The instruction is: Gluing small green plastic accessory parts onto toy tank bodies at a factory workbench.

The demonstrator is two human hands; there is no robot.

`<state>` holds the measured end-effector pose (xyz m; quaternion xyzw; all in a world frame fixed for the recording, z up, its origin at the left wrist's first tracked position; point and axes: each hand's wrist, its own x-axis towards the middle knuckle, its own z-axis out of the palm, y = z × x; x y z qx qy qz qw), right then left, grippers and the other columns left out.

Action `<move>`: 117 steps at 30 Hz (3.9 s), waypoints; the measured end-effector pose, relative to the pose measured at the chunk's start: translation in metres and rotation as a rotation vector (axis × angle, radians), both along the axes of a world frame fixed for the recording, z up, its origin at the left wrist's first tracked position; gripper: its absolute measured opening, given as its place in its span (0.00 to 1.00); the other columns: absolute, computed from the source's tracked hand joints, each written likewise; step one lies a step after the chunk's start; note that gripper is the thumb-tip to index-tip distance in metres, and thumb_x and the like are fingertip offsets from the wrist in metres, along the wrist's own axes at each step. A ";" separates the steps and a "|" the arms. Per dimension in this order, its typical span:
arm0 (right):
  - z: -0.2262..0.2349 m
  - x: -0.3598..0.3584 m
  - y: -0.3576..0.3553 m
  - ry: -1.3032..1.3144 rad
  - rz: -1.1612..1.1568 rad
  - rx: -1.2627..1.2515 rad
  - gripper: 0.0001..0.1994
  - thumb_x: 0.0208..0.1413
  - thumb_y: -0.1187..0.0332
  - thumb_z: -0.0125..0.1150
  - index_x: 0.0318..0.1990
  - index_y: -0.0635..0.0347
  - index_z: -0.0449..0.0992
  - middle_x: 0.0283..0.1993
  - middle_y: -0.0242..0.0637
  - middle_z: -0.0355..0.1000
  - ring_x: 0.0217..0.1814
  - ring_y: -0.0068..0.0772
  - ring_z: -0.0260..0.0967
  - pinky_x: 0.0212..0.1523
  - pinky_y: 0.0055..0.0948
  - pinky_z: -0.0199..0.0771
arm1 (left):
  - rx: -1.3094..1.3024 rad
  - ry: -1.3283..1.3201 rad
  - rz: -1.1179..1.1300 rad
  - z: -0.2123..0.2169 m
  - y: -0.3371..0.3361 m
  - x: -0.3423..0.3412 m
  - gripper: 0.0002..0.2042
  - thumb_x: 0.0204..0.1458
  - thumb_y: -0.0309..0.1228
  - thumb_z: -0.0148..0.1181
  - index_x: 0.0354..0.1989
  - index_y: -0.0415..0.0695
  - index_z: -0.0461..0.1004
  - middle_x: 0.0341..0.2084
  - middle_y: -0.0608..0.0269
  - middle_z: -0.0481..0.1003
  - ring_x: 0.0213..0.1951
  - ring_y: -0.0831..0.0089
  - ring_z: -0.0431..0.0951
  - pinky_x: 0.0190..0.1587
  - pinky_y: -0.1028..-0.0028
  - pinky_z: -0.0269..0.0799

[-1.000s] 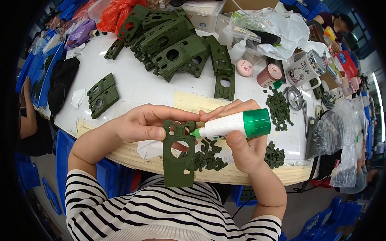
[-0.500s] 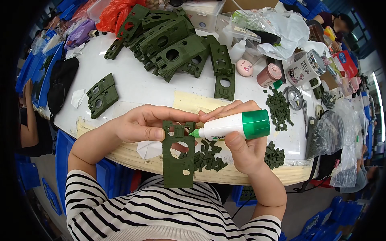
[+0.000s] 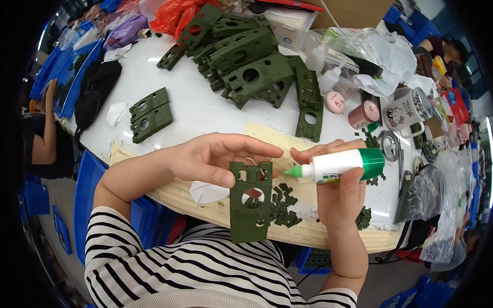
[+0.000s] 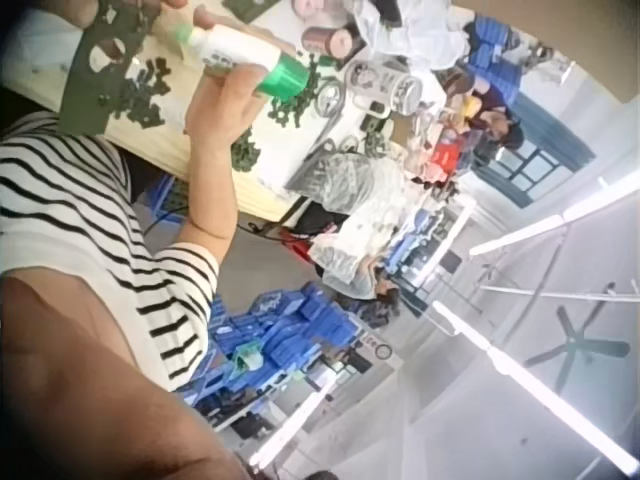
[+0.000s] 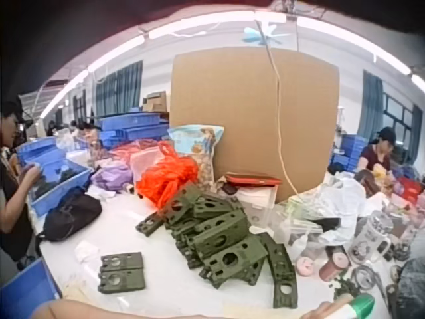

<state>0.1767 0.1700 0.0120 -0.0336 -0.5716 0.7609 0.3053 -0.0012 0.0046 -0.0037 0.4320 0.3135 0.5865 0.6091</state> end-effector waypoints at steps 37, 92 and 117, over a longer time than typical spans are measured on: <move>0.005 0.007 -0.002 0.050 0.102 0.113 0.22 0.60 0.46 0.49 0.41 0.58 0.62 0.36 0.37 0.65 0.43 0.33 0.68 0.48 0.36 0.72 | -0.480 1.740 1.178 -0.007 -0.172 -0.014 0.27 0.35 0.34 0.70 0.46 0.40 0.69 0.34 0.57 0.72 0.42 0.61 0.70 0.47 0.66 0.66; 0.001 0.003 0.003 0.039 -0.126 0.329 0.24 0.57 0.53 0.58 0.47 0.66 0.63 0.45 0.55 0.71 0.48 0.42 0.72 0.49 0.36 0.72 | 0.540 1.190 0.766 0.011 -0.006 0.010 0.31 0.33 0.25 0.74 0.50 0.33 0.71 0.40 0.51 0.73 0.41 0.62 0.75 0.41 0.71 0.73; -0.002 0.002 0.001 0.029 -0.177 0.409 0.21 0.57 0.55 0.59 0.46 0.65 0.65 0.44 0.51 0.71 0.49 0.43 0.71 0.48 0.34 0.70 | 0.532 1.203 0.763 0.011 -0.007 0.011 0.30 0.33 0.26 0.74 0.49 0.32 0.71 0.42 0.50 0.73 0.43 0.60 0.76 0.47 0.67 0.74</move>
